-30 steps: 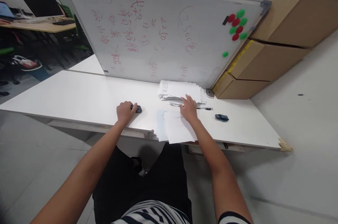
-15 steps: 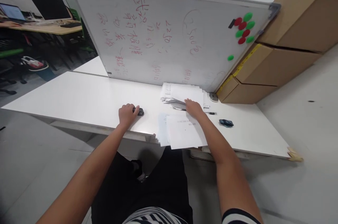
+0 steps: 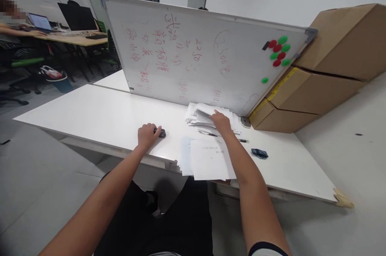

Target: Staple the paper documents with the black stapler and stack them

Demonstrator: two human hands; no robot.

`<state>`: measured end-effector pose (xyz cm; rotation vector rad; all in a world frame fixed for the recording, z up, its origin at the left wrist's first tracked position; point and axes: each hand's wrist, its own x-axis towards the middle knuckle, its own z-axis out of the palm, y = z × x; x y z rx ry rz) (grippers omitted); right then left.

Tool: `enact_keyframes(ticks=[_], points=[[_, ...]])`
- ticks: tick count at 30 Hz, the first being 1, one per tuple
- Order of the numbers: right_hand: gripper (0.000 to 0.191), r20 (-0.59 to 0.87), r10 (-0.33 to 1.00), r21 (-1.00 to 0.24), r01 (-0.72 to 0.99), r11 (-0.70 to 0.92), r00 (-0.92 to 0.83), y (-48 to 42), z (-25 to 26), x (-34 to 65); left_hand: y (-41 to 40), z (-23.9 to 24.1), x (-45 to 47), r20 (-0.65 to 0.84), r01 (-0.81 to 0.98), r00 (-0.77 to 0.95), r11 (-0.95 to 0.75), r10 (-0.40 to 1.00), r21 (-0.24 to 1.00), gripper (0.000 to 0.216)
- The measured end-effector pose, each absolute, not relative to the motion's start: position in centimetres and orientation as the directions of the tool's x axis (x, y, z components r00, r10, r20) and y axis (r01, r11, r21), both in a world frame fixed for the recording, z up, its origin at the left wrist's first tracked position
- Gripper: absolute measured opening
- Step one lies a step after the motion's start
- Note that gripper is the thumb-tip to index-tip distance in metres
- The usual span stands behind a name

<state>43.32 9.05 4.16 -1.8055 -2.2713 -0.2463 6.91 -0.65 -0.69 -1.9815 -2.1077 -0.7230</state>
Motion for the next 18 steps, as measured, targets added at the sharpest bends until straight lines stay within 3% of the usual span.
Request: enact_keyframes(ticks=[4,18], points=[[0.032,0.130,0.966,-0.143,0.960,0.240,-0.222,9.8,3.2,42.7,-0.7,-0.8,6.8,0.429,0.975,-0.102,0.003,0.897,0.224,0.041],[0.042,0.210,0.975,-0.409,0.899,0.158,-0.076,10.4,0.2,44.1,-0.7,-1.0,6.7,0.439,0.972,-0.108,0.002,0.892,0.236,0.041]])
